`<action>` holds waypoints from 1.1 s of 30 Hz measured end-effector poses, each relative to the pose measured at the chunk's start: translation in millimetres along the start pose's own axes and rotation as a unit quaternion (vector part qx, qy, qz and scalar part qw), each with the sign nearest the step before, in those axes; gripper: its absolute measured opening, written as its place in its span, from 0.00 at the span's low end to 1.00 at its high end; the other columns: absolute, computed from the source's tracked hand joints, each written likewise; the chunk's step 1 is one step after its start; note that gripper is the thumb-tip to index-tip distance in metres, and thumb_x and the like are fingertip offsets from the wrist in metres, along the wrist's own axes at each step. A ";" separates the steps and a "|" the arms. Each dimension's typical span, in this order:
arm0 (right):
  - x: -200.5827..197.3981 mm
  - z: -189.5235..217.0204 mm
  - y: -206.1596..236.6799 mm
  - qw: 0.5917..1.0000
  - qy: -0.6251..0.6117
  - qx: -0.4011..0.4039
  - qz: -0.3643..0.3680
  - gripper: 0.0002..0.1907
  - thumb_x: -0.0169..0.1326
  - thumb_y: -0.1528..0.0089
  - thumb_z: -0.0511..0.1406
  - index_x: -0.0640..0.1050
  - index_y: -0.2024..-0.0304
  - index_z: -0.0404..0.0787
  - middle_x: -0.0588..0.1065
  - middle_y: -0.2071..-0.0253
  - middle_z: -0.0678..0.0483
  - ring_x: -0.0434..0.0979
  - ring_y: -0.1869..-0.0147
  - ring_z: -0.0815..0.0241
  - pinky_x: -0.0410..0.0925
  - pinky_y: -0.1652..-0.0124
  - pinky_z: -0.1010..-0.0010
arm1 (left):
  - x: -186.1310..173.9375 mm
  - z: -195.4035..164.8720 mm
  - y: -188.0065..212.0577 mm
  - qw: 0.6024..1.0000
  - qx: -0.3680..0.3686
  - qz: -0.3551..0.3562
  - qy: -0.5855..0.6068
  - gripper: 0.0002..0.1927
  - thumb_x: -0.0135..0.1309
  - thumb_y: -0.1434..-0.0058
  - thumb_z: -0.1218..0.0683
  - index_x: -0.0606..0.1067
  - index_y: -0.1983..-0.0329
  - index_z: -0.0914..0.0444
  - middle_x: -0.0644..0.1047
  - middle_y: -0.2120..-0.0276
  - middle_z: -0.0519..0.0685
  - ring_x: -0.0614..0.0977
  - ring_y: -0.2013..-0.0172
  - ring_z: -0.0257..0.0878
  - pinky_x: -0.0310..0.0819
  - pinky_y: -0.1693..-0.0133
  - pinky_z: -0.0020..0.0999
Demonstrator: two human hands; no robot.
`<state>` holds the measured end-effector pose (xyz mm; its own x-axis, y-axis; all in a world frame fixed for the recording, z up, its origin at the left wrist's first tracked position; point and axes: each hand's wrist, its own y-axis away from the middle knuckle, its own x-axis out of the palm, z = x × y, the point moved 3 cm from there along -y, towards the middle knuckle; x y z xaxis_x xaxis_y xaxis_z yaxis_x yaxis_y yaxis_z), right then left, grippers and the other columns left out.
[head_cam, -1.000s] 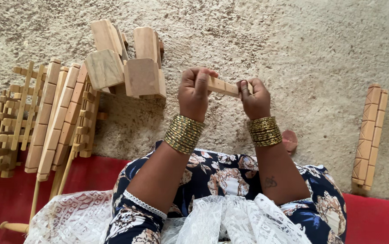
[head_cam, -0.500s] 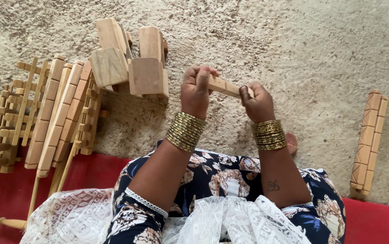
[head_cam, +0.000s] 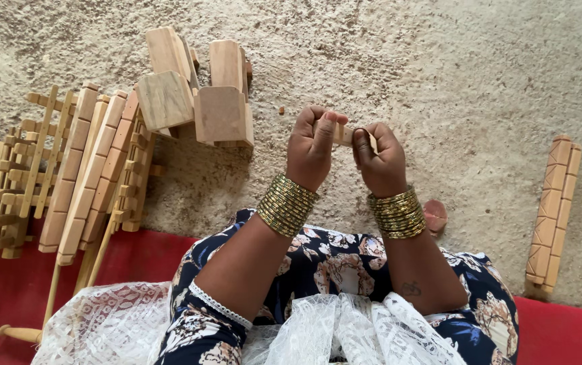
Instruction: The person sits on the floor and assembles small wooden pieces by hand. They pick up individual pieces, align them, and press them together to form a longer wooden structure.
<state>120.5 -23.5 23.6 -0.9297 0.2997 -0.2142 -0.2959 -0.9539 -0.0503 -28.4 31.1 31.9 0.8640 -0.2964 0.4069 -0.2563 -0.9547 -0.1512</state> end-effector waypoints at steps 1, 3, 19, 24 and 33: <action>-1.2 1.9 -1.0 1.000 0.013 0.010 -0.009 0.10 0.51 0.28 0.36 0.72 0.64 0.40 0.71 0.76 0.61 0.67 0.78 0.73 0.64 0.80 0.82 | 1.6 0.0 0.0 1.000 0.004 0.012 -0.004 0.14 0.46 0.26 0.47 0.69 0.55 0.63 0.80 0.60 0.49 0.82 0.63 0.33 0.82 0.59 0.28; -5.0 5.3 -3.4 0.999 -0.007 0.025 -0.030 0.07 0.50 0.29 0.35 0.71 0.61 0.40 0.72 0.75 0.61 0.68 0.78 0.74 0.65 0.80 0.82 | 6.0 0.4 1.2 0.999 0.012 0.031 -0.009 0.14 0.45 0.25 0.47 0.68 0.55 0.63 0.80 0.60 0.50 0.83 0.63 0.33 0.82 0.59 0.28; 1.1 14.0 4.8 0.996 -0.064 -0.057 -0.021 0.07 0.46 0.25 0.32 0.73 0.48 0.37 0.75 0.59 0.53 0.74 0.59 0.68 0.73 0.58 0.78 | -14.2 1.9 -9.7 0.998 -0.045 -0.003 0.040 0.25 0.32 0.22 0.41 0.69 0.51 0.67 0.79 0.54 0.58 0.82 0.54 0.43 0.79 0.47 0.37; 32.7 38.8 17.4 0.981 0.035 -0.165 -0.097 0.19 0.42 0.26 0.34 0.68 0.34 0.37 0.71 0.41 0.42 0.73 0.40 0.52 0.73 0.40 0.64 | 3.7 -13.7 -4.1 0.992 -0.053 0.076 0.083 0.25 0.26 0.22 0.44 0.61 0.36 0.67 0.69 0.37 0.63 0.73 0.36 0.50 0.70 0.34 0.41; 17.5 -4.4 12.6 0.962 0.231 -0.138 -0.045 0.22 0.41 0.27 0.37 0.66 0.30 0.43 0.67 0.29 0.46 0.73 0.37 0.49 0.69 0.42 0.62 | 8.0 -20.5 -0.1 0.977 -0.118 0.059 0.165 0.27 0.26 0.24 0.45 0.52 0.27 0.63 0.63 0.32 0.64 0.66 0.33 0.52 0.63 0.32 0.41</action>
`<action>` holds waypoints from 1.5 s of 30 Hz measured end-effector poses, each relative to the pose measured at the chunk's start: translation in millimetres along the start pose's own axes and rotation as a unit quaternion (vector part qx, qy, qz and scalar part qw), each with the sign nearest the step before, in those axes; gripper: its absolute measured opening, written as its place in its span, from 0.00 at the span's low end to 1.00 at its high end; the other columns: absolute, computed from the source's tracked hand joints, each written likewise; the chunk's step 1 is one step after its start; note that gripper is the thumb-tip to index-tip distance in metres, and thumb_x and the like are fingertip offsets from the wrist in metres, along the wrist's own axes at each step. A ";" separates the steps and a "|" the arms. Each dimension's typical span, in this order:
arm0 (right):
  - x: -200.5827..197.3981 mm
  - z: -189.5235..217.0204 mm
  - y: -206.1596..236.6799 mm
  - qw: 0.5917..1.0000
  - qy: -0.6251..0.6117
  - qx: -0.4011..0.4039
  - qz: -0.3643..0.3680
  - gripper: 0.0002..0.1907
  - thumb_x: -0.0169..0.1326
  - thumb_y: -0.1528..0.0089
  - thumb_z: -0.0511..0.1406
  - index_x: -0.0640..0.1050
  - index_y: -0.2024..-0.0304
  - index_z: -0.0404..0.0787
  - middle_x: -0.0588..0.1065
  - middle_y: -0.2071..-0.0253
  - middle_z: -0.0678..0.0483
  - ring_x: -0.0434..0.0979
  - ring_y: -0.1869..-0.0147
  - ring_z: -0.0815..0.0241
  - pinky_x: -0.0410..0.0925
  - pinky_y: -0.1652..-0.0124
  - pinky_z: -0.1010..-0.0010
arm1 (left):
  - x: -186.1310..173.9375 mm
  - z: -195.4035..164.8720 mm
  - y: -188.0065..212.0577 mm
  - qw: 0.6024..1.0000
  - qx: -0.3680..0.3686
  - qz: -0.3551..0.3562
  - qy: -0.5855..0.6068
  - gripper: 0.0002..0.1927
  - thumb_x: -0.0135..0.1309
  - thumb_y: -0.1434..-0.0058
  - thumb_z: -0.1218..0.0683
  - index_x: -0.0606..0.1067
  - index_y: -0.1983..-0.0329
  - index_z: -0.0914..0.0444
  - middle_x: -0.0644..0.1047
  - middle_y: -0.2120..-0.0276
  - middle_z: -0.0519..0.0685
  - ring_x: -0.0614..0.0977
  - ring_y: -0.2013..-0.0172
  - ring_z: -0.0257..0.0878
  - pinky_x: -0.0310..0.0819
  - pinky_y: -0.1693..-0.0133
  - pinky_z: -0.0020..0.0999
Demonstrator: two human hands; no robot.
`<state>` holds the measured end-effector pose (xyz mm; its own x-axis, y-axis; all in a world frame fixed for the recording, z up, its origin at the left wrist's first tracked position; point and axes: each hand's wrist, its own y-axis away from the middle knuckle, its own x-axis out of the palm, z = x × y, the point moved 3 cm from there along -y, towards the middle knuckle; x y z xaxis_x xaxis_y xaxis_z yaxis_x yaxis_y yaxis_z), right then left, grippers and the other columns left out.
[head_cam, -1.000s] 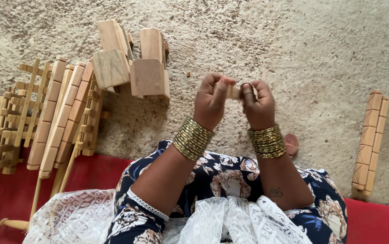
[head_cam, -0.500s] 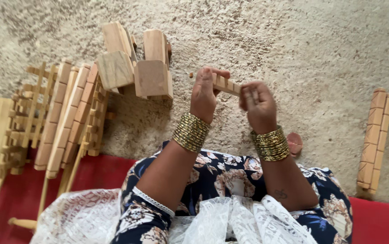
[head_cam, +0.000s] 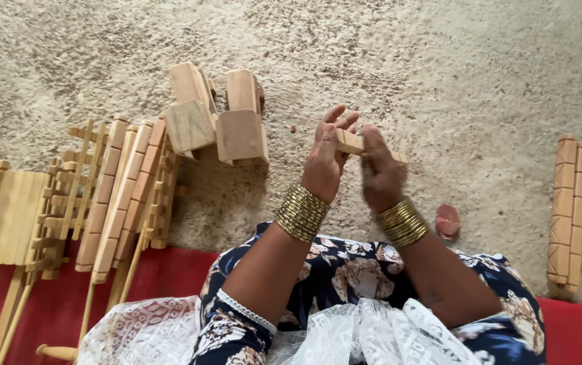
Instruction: The person sits on the floor and assembles small wooden pieces by hand. They pick up individual pieces, align them, and press them together to form a longer wooden structure.
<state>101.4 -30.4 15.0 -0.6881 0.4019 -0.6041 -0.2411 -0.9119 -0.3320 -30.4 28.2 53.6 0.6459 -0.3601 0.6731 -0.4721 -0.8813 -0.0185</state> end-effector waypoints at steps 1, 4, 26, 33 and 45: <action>-1.2 -24.4 1.3 0.986 0.010 0.162 0.039 0.22 0.43 0.30 0.38 0.69 0.33 0.46 0.69 0.31 0.49 0.82 0.53 0.55 0.77 0.58 0.69 | -0.7 0.5 -0.8 1.000 -0.007 -0.006 0.003 0.27 0.27 0.24 0.45 0.53 0.28 0.63 0.64 0.33 0.63 0.66 0.33 0.51 0.63 0.32 0.41; -18.0 -67.4 13.8 0.972 -0.013 0.226 0.056 0.22 0.44 0.30 0.34 0.69 0.33 0.41 0.69 0.31 0.45 0.80 0.58 0.54 0.74 0.64 0.69 | 3.4 3.8 -0.4 1.000 -0.016 0.013 -0.002 0.25 0.29 0.23 0.46 0.58 0.30 0.64 0.67 0.34 0.63 0.69 0.34 0.49 0.63 0.31 0.38; -18.5 -91.5 2.2 0.915 -0.064 0.394 0.052 0.23 0.43 0.28 0.43 0.73 0.34 0.40 0.76 0.40 0.39 0.73 0.67 0.67 0.71 0.64 0.73 | -14.6 -5.3 2.3 0.997 -0.030 -0.056 -0.042 0.22 0.32 0.24 0.45 0.66 0.39 0.64 0.75 0.43 0.58 0.76 0.41 0.46 0.68 0.35 0.39; 5.3 -29.8 12.5 0.994 -0.032 0.062 0.087 0.25 0.39 0.27 0.41 0.67 0.33 0.31 0.57 0.25 0.39 0.54 0.22 0.45 0.58 0.31 0.61 | -35.0 -2.5 -1.8 0.983 0.113 -0.096 0.112 0.07 0.41 0.28 0.64 0.71 0.54 0.65 0.75 0.57 0.52 0.78 0.49 0.44 0.70 0.36 0.41; -27.0 -100.9 -2.9 0.915 0.019 0.401 0.045 0.22 0.44 0.28 0.44 0.79 0.42 0.40 0.81 0.49 0.40 0.74 0.61 0.62 0.71 0.60 0.70 | -47.0 -1.9 0.6 0.976 0.084 -0.146 0.135 0.07 0.41 0.37 0.63 0.72 0.62 0.66 0.72 0.77 0.49 0.77 0.72 0.40 0.78 0.56 0.43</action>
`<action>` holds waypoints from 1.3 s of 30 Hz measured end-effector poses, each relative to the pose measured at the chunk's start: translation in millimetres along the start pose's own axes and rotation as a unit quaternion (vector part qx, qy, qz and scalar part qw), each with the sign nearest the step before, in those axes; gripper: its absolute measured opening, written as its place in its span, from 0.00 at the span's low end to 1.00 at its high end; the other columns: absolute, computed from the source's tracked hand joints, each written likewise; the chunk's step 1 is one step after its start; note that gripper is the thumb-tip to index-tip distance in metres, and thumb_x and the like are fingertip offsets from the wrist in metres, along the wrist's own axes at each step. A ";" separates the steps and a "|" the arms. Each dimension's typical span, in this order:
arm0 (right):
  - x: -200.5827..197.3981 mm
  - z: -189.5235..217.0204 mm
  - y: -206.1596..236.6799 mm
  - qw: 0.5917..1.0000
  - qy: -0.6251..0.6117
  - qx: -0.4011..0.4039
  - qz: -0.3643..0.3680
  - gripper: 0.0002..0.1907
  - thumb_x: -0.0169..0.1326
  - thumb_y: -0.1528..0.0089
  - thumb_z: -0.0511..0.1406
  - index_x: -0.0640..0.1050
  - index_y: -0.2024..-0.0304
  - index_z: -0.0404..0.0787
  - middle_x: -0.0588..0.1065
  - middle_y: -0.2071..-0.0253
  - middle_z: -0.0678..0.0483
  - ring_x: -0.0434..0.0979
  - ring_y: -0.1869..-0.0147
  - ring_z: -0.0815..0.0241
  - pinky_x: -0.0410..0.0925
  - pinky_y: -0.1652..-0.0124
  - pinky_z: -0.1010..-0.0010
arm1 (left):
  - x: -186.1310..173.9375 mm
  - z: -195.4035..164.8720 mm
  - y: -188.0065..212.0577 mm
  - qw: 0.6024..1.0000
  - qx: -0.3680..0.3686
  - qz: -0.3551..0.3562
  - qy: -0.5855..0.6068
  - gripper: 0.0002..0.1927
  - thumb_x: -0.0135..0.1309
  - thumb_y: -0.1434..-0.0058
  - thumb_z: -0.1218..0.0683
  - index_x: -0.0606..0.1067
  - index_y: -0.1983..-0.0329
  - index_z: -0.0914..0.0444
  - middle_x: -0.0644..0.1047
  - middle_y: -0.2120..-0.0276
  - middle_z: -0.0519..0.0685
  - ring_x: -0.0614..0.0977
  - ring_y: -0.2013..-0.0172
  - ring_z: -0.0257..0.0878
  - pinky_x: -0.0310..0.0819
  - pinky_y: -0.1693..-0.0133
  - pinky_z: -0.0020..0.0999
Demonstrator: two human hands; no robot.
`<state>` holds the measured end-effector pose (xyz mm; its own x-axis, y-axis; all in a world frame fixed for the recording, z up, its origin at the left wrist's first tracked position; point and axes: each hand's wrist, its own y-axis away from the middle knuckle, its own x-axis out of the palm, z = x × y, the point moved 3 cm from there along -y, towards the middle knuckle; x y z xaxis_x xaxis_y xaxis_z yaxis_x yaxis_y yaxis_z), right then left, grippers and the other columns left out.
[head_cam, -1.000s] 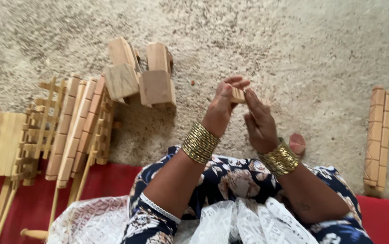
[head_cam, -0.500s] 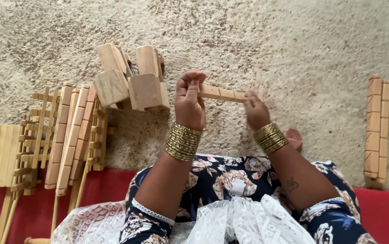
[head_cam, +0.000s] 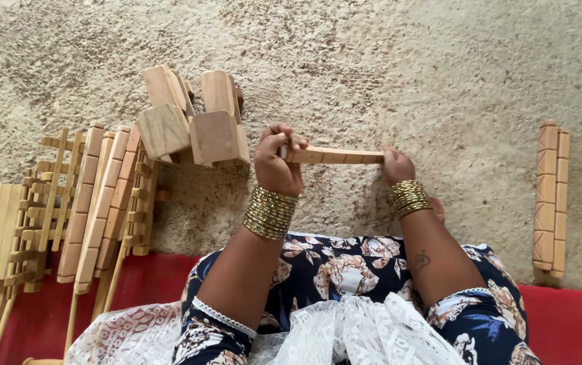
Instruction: The person sits on the floor and assembles small wooden pieces by hand. They pick up individual pieces, align them, and press them together to form a longer wooden structure.
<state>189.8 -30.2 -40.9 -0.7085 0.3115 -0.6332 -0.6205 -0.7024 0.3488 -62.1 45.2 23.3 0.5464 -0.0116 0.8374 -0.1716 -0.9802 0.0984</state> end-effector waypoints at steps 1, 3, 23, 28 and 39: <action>-1.3 -0.6 -3.8 0.999 0.020 -0.028 -0.026 0.21 0.43 0.29 0.44 0.79 0.43 0.40 0.80 0.48 0.40 0.75 0.60 0.61 0.72 0.60 0.70 | 0.9 0.4 0.6 1.000 0.001 0.009 -0.011 0.07 0.42 0.37 0.63 0.72 0.62 0.66 0.73 0.76 0.49 0.78 0.72 0.41 0.78 0.56 0.42; 2.8 3.7 -1.0 0.997 -0.012 -0.063 -0.051 0.22 0.40 0.29 0.43 0.80 0.45 0.40 0.79 0.46 0.42 0.77 0.58 0.60 0.73 0.60 0.71 | 2.6 0.2 1.3 1.000 0.002 0.015 -0.020 0.07 0.42 0.37 0.62 0.72 0.62 0.66 0.73 0.76 0.49 0.78 0.72 0.40 0.78 0.57 0.42; -23.8 14.2 3.2 0.950 0.253 -0.173 0.060 0.30 0.62 0.40 0.36 0.69 0.37 0.36 0.77 0.48 0.39 0.78 0.46 0.46 0.73 0.51 0.56 | 6.2 -5.0 -5.7 0.995 0.057 -0.079 -0.009 0.04 0.48 0.37 0.63 0.71 0.60 0.63 0.75 0.78 0.45 0.80 0.72 0.38 0.81 0.60 0.37; -8.7 4.1 2.4 0.948 0.306 -0.055 0.064 0.18 0.50 0.32 0.33 0.77 0.40 0.40 0.79 0.48 0.40 0.81 0.46 0.46 0.73 0.42 0.57 | 4.6 3.1 -8.9 0.992 0.030 -0.109 -0.056 0.03 0.51 0.36 0.61 0.72 0.60 0.62 0.75 0.76 0.44 0.78 0.73 0.36 0.79 0.63 0.35; 31.9 26.3 42.3 0.979 0.129 -0.156 -0.026 0.22 0.40 0.32 0.27 0.70 0.35 0.38 0.74 0.38 0.42 0.74 0.63 0.50 0.68 0.64 0.66 | 0.2 12.1 -14.5 0.994 0.016 -0.080 -0.079 0.05 0.47 0.30 0.60 0.71 0.52 0.63 0.71 0.74 0.44 0.73 0.74 0.31 0.77 0.63 0.31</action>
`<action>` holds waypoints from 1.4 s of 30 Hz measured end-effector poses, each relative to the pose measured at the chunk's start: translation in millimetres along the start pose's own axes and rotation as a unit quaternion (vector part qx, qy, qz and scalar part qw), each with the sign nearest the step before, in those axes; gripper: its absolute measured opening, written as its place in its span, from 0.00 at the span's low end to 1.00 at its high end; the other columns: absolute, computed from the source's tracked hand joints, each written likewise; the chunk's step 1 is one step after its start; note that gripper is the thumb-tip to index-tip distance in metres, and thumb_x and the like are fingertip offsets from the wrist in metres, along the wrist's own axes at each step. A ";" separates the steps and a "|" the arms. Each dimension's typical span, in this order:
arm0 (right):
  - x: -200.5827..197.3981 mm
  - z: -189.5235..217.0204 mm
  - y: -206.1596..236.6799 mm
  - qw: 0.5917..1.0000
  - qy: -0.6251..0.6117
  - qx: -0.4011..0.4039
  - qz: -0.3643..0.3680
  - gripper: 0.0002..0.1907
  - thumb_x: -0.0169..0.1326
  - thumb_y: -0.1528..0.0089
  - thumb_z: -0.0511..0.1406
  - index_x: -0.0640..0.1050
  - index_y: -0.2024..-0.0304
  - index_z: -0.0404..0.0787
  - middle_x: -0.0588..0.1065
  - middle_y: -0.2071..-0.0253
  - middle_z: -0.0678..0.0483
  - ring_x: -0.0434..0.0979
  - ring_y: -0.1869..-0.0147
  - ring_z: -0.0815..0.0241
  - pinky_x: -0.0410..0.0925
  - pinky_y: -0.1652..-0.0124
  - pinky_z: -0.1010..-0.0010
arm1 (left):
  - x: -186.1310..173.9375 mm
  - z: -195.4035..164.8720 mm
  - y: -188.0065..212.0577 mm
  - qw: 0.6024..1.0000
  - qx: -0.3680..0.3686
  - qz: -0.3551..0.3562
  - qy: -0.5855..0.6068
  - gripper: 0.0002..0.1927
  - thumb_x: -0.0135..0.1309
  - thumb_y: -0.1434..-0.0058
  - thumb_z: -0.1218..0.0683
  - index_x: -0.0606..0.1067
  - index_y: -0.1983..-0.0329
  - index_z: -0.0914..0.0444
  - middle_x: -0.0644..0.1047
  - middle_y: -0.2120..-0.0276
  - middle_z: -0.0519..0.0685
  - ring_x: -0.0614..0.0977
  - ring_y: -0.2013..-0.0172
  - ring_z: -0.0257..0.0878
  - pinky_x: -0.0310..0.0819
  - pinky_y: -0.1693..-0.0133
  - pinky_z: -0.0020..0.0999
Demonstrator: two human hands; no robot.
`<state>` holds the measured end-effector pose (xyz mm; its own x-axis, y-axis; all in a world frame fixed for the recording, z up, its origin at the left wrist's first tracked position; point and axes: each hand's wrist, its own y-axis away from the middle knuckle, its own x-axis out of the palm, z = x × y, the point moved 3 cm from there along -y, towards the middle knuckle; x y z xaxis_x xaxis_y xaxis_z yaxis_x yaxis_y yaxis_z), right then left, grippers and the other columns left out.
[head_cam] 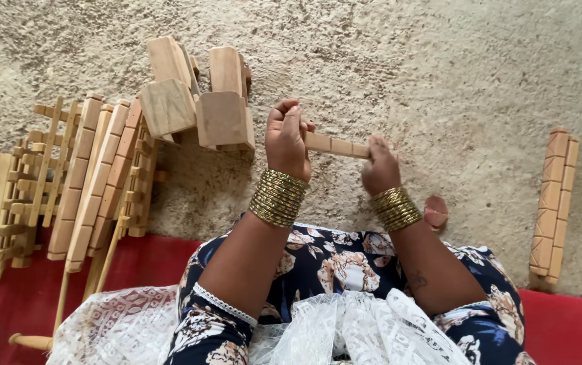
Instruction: The person sits on the floor and assembles small wooden pieces by hand. They pick up individual pieces, align them, and press them together to form a longer wooden structure.
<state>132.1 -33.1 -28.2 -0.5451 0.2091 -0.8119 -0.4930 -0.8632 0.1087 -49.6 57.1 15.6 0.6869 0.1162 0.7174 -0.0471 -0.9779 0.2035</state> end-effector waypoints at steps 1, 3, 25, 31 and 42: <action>-0.9 12.7 10.1 1.000 -0.014 0.005 0.004 0.23 0.40 0.32 0.27 0.70 0.35 0.38 0.73 0.37 0.43 0.73 0.68 0.51 0.68 0.69 0.69 | 0.9 -1.3 1.1 1.000 -0.002 0.003 -0.004 0.06 0.46 0.29 0.60 0.70 0.52 0.64 0.70 0.74 0.44 0.73 0.73 0.32 0.77 0.62 0.31; -6.9 42.4 32.2 0.997 -0.050 -0.059 0.008 0.25 0.39 0.33 0.25 0.68 0.33 0.38 0.72 0.34 0.45 0.70 0.78 0.54 0.66 0.80 0.73 | 4.3 -2.4 4.6 1.000 -0.015 0.003 -0.021 0.06 0.44 0.29 0.60 0.70 0.52 0.64 0.71 0.73 0.45 0.74 0.72 0.32 0.77 0.62 0.31; 3.9 1.8 37.5 0.976 0.087 -0.196 0.042 0.29 0.40 0.34 0.26 0.60 0.29 0.33 0.67 0.32 0.37 0.75 0.44 0.46 0.71 0.47 0.57 | 8.9 -9.8 18.0 0.997 -0.045 -0.010 -0.067 0.08 0.42 0.32 0.62 0.71 0.54 0.64 0.75 0.69 0.48 0.78 0.68 0.38 0.78 0.60 0.33; -8.5 8.3 32.0 0.935 0.141 -0.320 -0.052 0.28 0.42 0.36 0.26 0.65 0.32 0.32 0.69 0.35 0.35 0.68 0.29 0.42 0.66 0.35 0.57 | 15.5 -11.5 22.7 0.993 -0.060 0.043 -0.092 0.08 0.42 0.34 0.63 0.72 0.58 0.64 0.73 0.69 0.45 0.74 0.72 0.34 0.77 0.63 0.31; -3.1 20.0 45.6 0.942 0.150 -0.299 -0.008 0.23 0.40 0.33 0.27 0.69 0.35 0.33 0.72 0.38 0.41 0.82 0.47 0.52 0.78 0.63 0.70 | -6.4 -11.2 3.4 0.994 -0.076 -0.070 -0.038 0.08 0.43 0.37 0.65 0.73 0.59 0.65 0.72 0.75 0.46 0.74 0.77 0.35 0.76 0.69 0.30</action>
<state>97.7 -64.0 -9.3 -0.2809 0.1617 -0.9460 0.0198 -0.9845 -0.1742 -62.3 54.9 19.1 0.7470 0.2306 0.6236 -0.0515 -0.9150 0.4001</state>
